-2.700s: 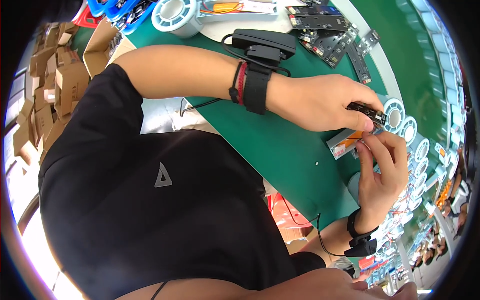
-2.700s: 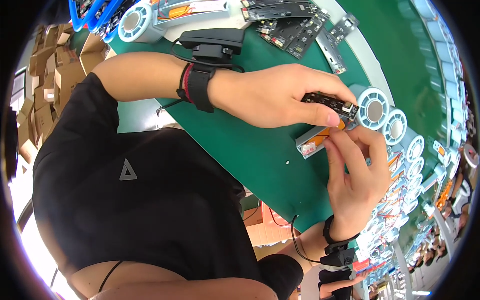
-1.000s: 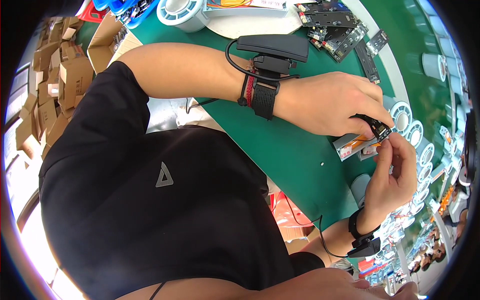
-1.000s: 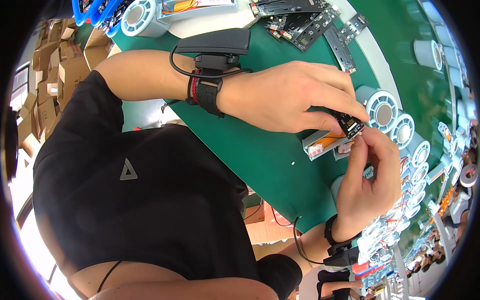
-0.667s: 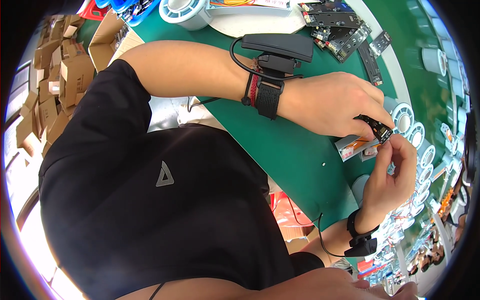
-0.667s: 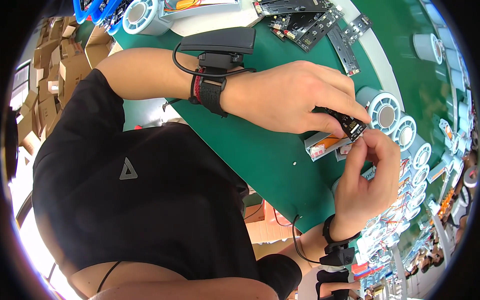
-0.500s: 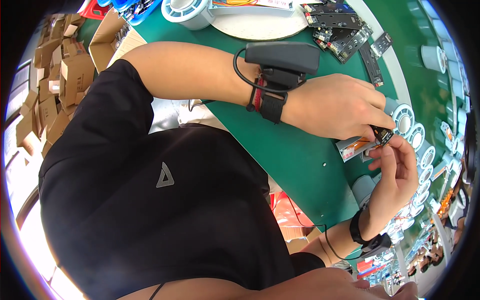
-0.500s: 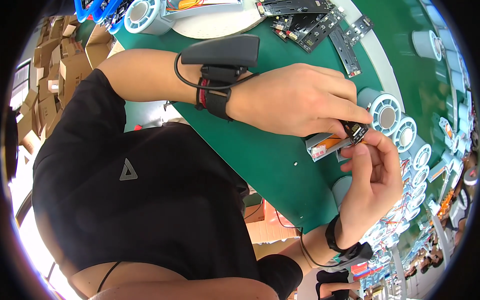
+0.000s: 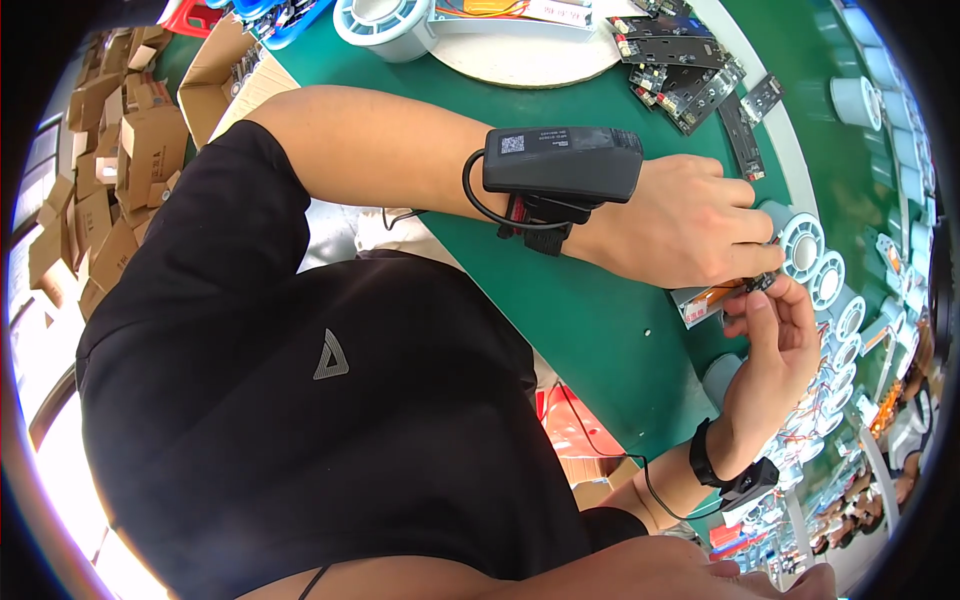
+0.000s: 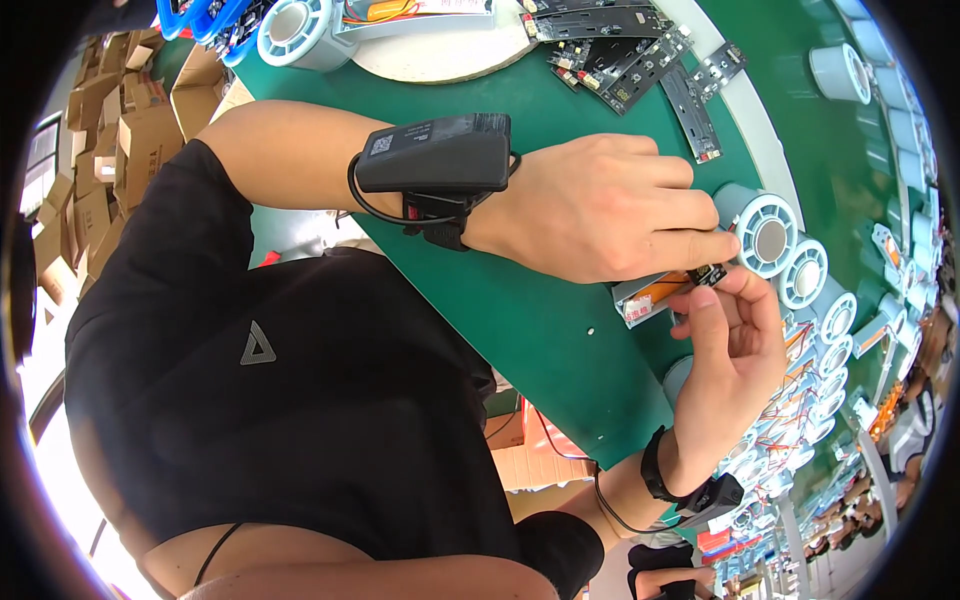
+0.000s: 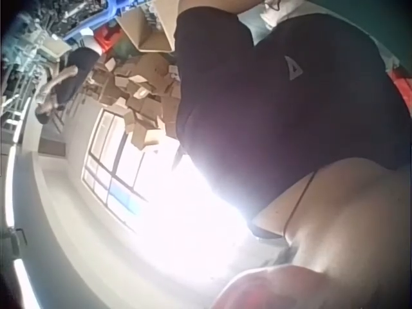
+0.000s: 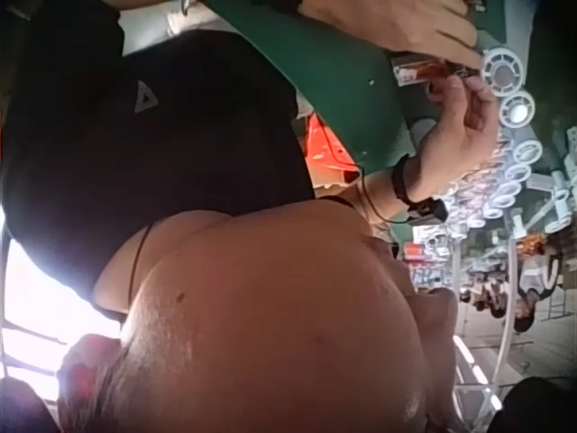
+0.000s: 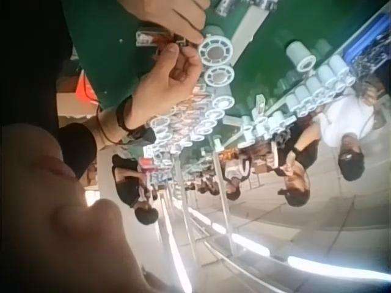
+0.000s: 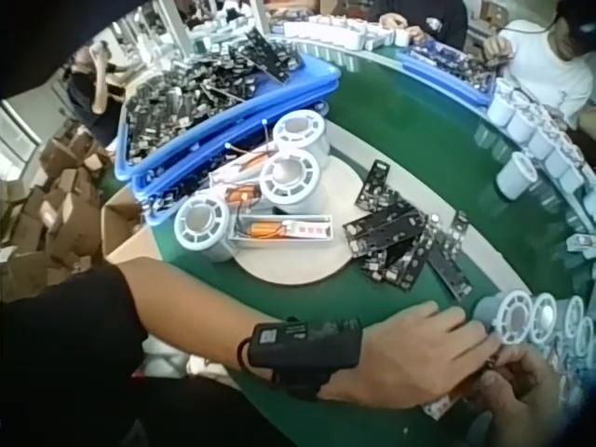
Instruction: The person assembles a handheld fan by connecting a circuit board to a battery, fitting the components into a plastic housing, and placing the assembly onto a tray.
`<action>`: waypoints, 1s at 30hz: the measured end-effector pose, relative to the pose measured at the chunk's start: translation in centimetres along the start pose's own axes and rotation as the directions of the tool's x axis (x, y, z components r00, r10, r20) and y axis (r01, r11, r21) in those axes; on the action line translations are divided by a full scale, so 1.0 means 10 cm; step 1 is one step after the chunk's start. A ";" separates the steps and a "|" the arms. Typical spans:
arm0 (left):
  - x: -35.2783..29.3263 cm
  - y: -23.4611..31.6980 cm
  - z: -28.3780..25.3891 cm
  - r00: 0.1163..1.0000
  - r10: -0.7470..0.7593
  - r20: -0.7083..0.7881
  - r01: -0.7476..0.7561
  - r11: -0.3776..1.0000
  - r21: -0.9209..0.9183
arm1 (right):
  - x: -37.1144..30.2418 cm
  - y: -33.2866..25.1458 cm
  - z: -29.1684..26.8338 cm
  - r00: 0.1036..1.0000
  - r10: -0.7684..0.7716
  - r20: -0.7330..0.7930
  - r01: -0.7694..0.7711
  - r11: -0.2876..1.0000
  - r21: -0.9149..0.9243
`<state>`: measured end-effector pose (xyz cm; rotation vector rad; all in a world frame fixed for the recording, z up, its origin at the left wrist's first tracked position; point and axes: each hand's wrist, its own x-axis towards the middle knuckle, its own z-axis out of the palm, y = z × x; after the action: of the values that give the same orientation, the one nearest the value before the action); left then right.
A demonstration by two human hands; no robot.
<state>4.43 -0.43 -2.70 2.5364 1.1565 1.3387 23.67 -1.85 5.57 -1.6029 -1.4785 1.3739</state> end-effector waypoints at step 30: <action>0.01 -0.06 -0.06 0.998 0.034 0.047 -0.017 0.941 -0.337 | 0.10 -0.07 0.07 0.906 -0.418 -0.065 0.302 0.747 -0.593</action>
<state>3.64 -0.12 -2.45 2.3300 0.8049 1.3343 22.64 -0.95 5.64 -1.5970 -2.0704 0.5482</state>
